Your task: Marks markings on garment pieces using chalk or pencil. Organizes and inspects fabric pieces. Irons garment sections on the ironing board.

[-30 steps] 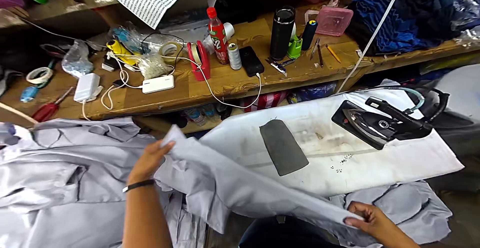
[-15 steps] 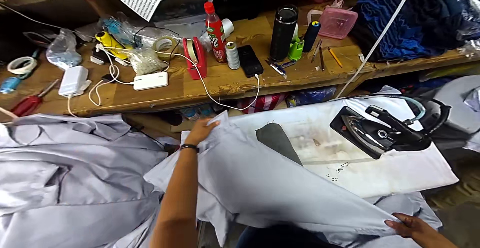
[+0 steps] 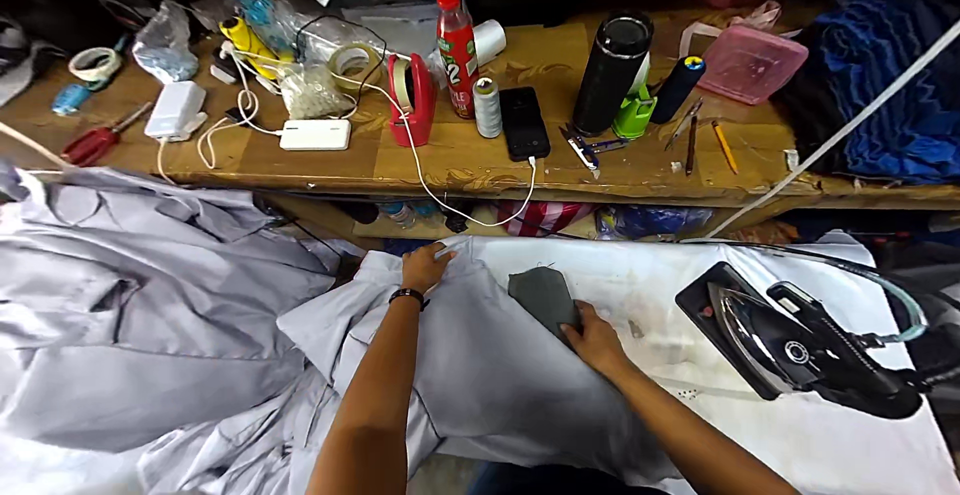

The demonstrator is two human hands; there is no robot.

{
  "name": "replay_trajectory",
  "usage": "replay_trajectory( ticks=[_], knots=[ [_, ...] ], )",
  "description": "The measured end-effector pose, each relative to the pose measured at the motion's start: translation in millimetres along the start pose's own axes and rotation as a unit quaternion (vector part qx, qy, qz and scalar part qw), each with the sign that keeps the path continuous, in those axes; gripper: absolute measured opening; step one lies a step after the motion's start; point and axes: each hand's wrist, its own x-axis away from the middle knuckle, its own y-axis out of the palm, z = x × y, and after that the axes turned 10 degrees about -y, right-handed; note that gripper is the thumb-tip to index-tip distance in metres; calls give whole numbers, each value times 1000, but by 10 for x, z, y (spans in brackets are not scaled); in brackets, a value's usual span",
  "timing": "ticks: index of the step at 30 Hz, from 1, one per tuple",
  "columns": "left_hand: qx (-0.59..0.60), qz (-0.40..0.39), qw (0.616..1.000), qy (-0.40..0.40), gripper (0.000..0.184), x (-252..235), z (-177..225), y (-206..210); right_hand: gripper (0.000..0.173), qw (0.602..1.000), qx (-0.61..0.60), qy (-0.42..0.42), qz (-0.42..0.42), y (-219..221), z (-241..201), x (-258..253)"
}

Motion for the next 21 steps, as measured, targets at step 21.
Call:
replay_trajectory(
  ticks=[21],
  knots=[
    [-60, 201, 976, -49, 34, 66, 71, 405, 58, 880, 228, -414, 46, 932, 122, -13]
  ],
)
